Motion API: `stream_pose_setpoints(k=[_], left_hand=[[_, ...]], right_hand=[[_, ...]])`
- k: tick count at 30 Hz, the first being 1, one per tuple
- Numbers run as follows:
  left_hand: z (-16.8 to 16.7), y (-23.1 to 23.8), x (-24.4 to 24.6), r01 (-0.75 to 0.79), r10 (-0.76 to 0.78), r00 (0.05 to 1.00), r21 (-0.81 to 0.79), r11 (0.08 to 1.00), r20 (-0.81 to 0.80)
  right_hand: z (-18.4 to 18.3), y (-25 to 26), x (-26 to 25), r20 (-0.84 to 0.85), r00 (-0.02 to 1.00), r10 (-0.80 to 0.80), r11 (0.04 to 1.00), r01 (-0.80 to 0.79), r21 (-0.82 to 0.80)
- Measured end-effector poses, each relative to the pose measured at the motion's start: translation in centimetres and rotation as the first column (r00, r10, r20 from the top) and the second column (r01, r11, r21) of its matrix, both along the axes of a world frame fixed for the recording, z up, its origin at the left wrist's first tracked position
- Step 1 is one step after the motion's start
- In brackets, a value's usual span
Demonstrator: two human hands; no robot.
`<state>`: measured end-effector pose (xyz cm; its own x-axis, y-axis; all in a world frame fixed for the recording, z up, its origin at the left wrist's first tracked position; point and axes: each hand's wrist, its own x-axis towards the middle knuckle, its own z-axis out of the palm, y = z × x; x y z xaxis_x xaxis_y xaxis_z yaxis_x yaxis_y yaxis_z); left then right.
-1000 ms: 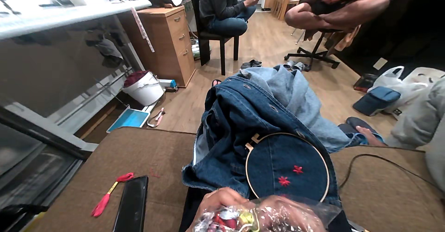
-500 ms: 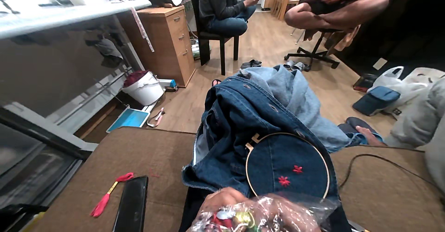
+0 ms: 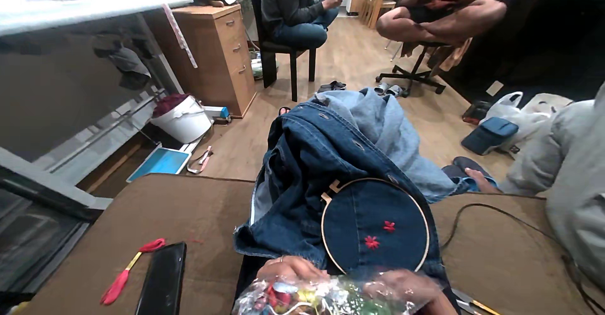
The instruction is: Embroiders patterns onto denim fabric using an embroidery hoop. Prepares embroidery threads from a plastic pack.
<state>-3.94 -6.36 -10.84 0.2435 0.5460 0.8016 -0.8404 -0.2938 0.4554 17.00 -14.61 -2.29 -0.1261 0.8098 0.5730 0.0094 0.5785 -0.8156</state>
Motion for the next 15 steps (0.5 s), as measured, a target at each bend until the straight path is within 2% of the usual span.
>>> stream_pose_setpoints(k=[2, 8, 12, 15], left_hand=[[0.0, 0.1, 0.3, 0.017, -0.017, 0.999, 0.009, 1.0, 0.047], [0.4, 0.2, -0.2, 0.055, -0.055, 0.998, 0.003, 0.998, 0.021], [1.3, -0.8, -1.5, 0.077, -0.096, 0.99, -0.165, 0.983, -0.105], [1.6, -1.0, -1.7, 0.085, -0.108, 0.988, -0.193, 0.977, -0.111]], right_hand=[[0.2, -0.3, 0.6, -0.012, 1.0, 0.022, 0.999, -0.022, -0.024], [0.2, -1.1, 1.2, -0.059, 0.997, 0.046, 0.998, -0.048, -0.043], [0.5, -1.2, 1.2, 0.062, 0.998, -0.021, 1.0, 0.022, -0.006], [0.9, -0.9, 0.8, 0.051, 0.999, -0.012, 0.999, 0.014, -0.032]])
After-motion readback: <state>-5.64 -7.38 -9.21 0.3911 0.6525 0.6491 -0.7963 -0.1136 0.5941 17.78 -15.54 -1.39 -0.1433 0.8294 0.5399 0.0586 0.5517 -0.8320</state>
